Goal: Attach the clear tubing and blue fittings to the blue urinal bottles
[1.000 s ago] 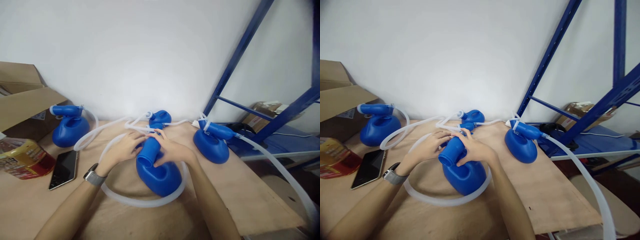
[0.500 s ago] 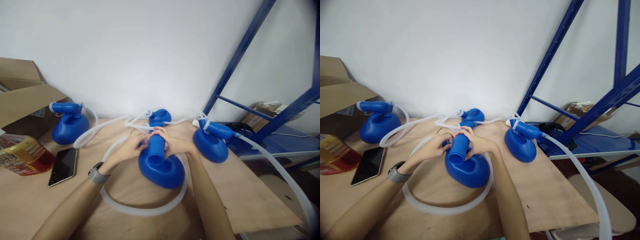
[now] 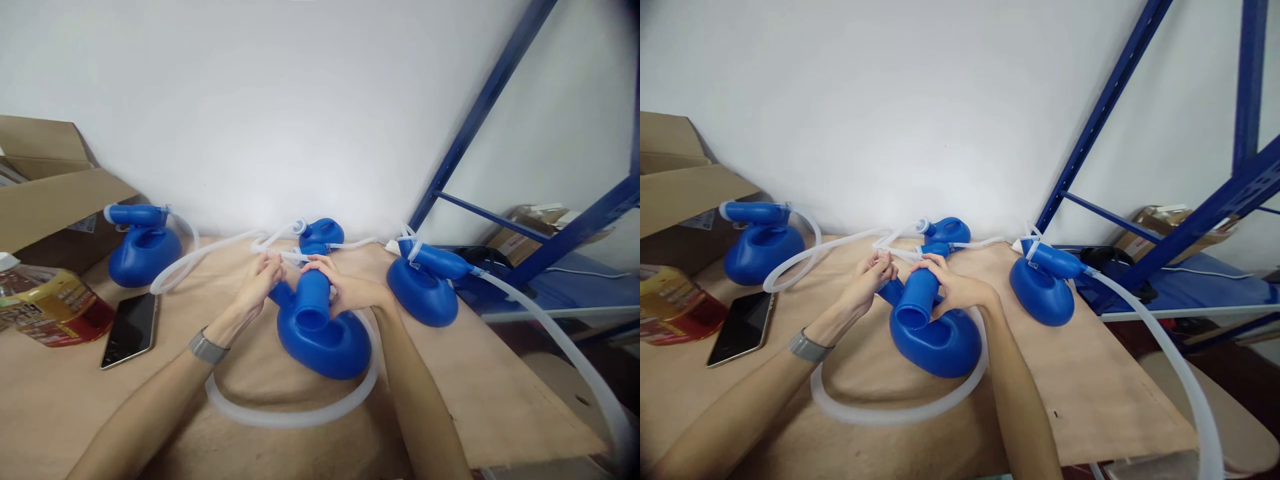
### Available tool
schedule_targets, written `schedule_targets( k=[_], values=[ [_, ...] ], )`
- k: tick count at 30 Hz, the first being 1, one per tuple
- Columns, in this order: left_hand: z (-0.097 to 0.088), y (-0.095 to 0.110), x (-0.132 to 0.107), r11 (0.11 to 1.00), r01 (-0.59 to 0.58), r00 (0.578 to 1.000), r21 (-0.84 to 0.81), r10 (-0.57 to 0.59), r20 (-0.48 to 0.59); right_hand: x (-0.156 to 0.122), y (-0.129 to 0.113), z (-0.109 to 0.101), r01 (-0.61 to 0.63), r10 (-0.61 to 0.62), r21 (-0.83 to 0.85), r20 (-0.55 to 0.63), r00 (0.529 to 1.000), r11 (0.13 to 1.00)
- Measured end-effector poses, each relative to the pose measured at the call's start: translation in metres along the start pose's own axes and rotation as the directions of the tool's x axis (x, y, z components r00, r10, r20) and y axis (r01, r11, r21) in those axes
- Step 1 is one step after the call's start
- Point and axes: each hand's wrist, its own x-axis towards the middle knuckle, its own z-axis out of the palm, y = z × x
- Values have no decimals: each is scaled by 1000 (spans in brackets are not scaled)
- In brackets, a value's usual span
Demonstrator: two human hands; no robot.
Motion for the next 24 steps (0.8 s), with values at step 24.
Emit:
schedule_targets(
  k=[24],
  values=[
    [-76, 39, 10, 343, -397, 917, 851, 100, 387, -18, -16, -13, 1, 3, -35, 123, 992, 999]
  ],
)
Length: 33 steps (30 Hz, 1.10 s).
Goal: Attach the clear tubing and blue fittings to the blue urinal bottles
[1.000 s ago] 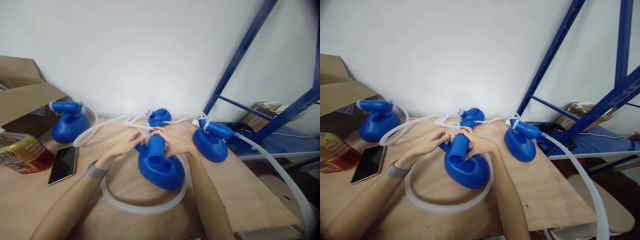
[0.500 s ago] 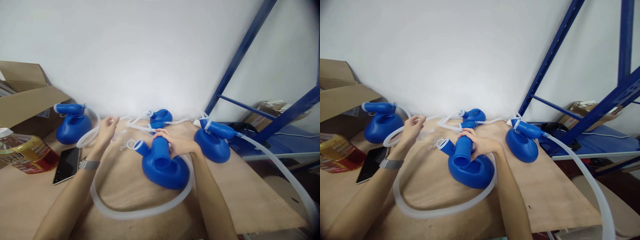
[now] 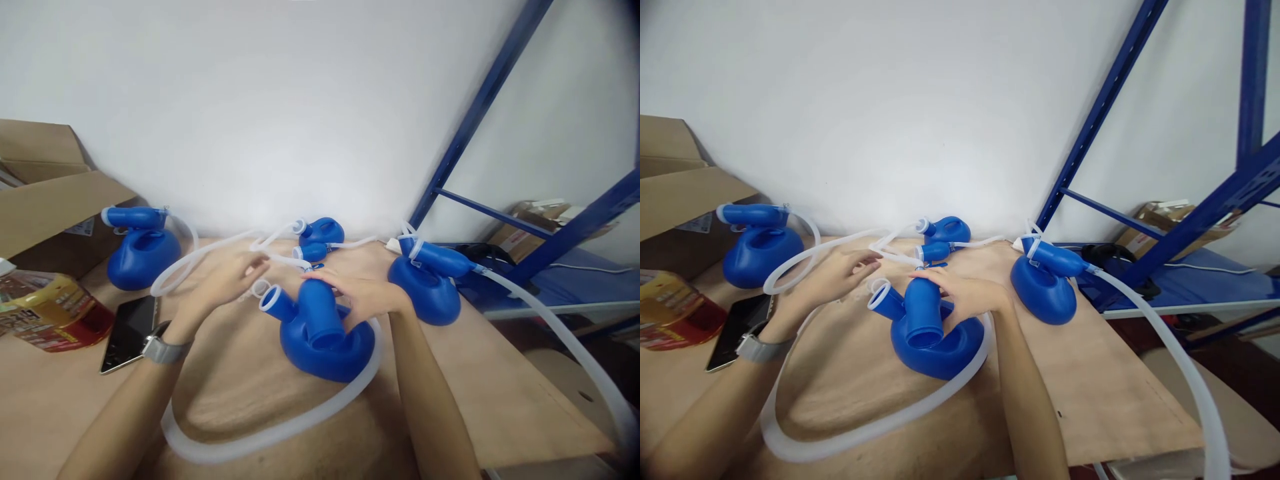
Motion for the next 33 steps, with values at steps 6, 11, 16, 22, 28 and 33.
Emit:
schedule_targets(
  k=[6, 11, 16, 22, 28, 33],
  values=[
    [14, 56, 4, 924, -377, 926, -71, 374, -56, 6, -1, 2, 36, -77, 307, 123, 989, 951],
    [16, 49, 14, 927, -276, 954, -252, 296, 42, 7, -24, 11, -34, 57, 231, -93, 994, 972],
    [4, 51, 34, 915, -80, 939, -396, 202, 277, -4, -49, 14, -221, 221, 19, -132, 966, 975],
    [7, 58, 67, 726, 310, 832, -614, 105, 545, -6, -55, 13, -206, 207, 18, -150, 967, 978],
    [19, 51, 61, 565, 372, 846, -736, 120, 520, -4, -47, 6, -131, 135, 33, -132, 982, 991],
    [29, 33, 45, 557, 171, 933, -812, 172, 315, -5, -34, 3, -131, 143, 150, -74, 987, 980]
  ],
)
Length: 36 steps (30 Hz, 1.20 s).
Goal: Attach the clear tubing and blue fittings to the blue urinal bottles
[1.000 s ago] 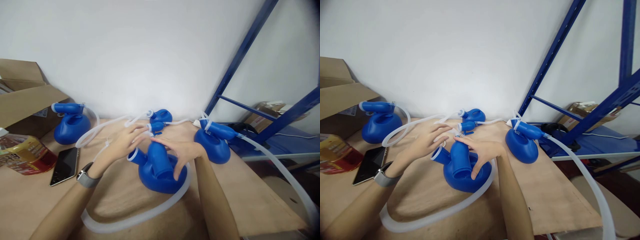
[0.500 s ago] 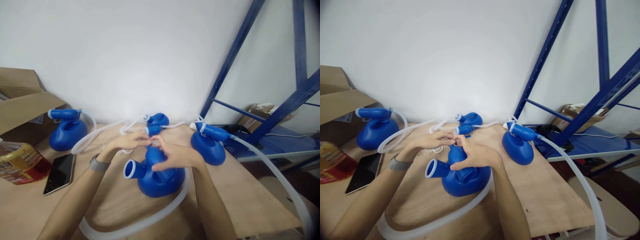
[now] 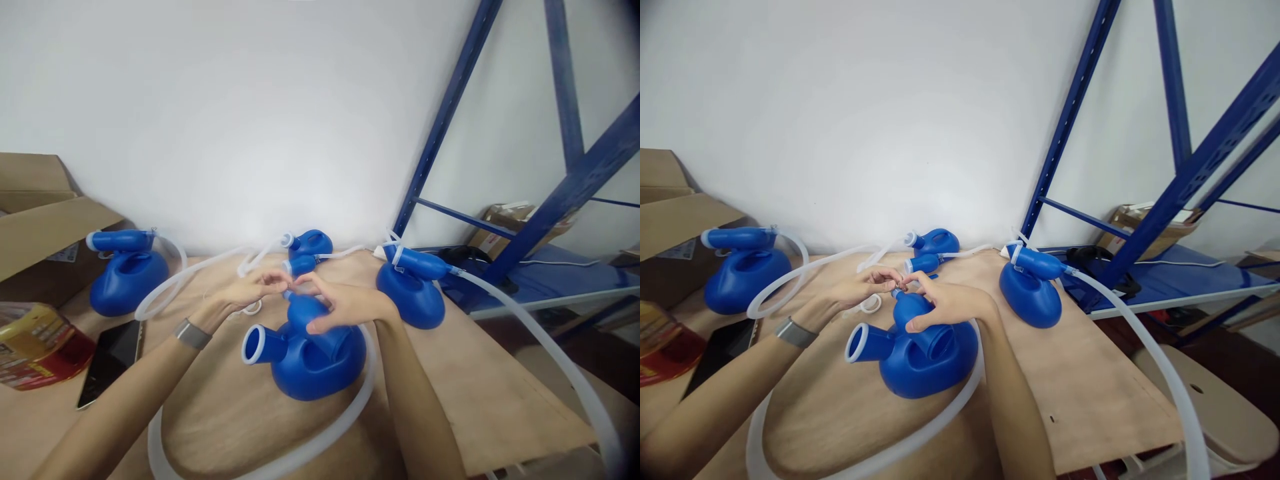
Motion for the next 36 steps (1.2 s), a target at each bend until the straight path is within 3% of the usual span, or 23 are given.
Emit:
schedule_targets(
  k=[6, 10, 15, 18, 22, 25, 30, 36],
  values=[
    [-5, -22, -2, 984, -156, 987, 91, 158, -15, 0, 5, -3, 16, -17, 55, 22, 1000, 998],
    [-7, -20, -4, 951, -203, 971, 231, 227, -79, 0, 6, -7, 7, -9, 74, 33, 999, 997],
    [-6, -6, -27, 771, -251, 945, 585, 326, -23, -2, 11, -12, -9, 2, 115, 58, 998, 993],
    [6, 0, -40, 672, -226, 936, 705, 351, -34, -3, 11, -11, -15, 13, 71, 31, 999, 997],
    [25, 4, -40, 556, -294, 923, 778, 377, 79, -3, 8, -7, 31, -33, -56, -39, 999, 998],
    [27, 1, -33, 580, -304, 937, 756, 325, 127, -2, 10, -6, 20, -22, -46, -40, 999, 999],
    [19, 0, -33, 700, -250, 968, 669, 199, 153, -2, 13, -9, 28, -27, 62, -9, 1000, 998],
    [22, 4, -28, 737, -267, 963, 621, 221, 153, -3, 12, -8, 5, -6, 110, 14, 1000, 994]
  ],
)
